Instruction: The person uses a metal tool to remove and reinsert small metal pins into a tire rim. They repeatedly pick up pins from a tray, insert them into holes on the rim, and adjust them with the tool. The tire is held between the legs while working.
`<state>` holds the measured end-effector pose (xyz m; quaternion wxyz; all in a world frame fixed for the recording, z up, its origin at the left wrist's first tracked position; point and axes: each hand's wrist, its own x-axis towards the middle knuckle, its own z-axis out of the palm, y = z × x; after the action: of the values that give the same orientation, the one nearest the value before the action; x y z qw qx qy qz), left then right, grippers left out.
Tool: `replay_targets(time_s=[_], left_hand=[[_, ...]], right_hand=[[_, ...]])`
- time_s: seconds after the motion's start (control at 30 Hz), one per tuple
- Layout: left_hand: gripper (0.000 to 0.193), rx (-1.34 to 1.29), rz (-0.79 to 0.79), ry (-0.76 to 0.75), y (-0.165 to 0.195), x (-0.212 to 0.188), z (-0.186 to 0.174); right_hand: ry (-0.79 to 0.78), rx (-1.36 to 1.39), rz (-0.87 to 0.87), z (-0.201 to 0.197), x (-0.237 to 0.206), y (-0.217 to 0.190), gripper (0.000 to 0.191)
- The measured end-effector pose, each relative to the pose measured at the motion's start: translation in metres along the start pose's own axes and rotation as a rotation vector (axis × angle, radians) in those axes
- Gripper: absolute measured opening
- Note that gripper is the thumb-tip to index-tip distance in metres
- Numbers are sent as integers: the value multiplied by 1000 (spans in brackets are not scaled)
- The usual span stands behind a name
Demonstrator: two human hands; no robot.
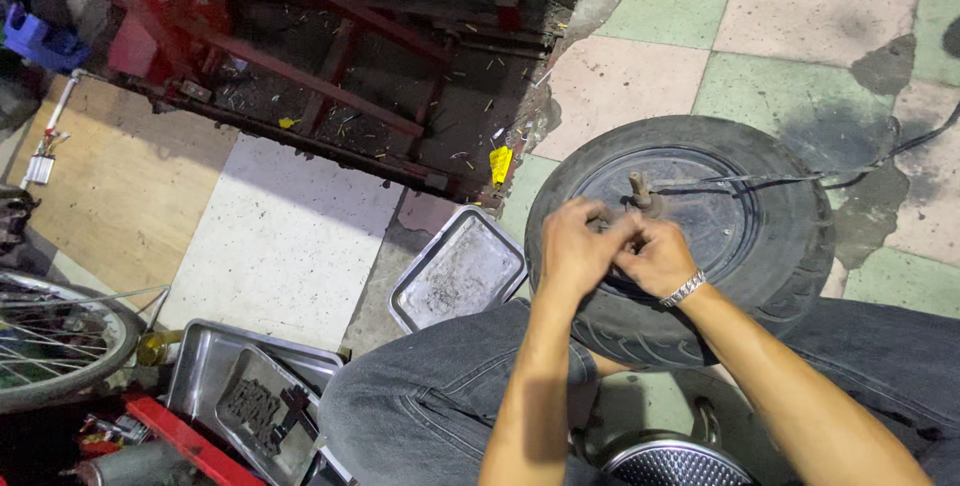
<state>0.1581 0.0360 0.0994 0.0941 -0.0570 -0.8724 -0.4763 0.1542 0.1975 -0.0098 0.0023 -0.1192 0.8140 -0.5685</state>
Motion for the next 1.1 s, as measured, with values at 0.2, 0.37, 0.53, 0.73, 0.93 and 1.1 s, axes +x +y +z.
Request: replay_targets(time_s=[0.2, 0.37, 0.53, 0.73, 0.93, 1.1], left_hand=[[27, -189, 55, 177, -5, -38, 6], [33, -829, -378, 182, -56, -34, 31], [33, -879, -505, -128, -79, -7, 28], [30, 9, 31, -32, -29, -4, 2], [25, 141, 203, 180, -1, -27, -1], [22, 139, 166, 290, 1, -30, 11]], right_hand=[[-17, -32, 141, 6, 4, -9, 16], [-45, -37, -69, -4, 6, -33, 21], [-55, -78, -81, -9, 1, -48, 17], [18, -171, -232, -10, -2, -35, 30], [51, -206, -303, 1, -9, -17, 33], [38, -189, -304, 1, -9, -27, 28]])
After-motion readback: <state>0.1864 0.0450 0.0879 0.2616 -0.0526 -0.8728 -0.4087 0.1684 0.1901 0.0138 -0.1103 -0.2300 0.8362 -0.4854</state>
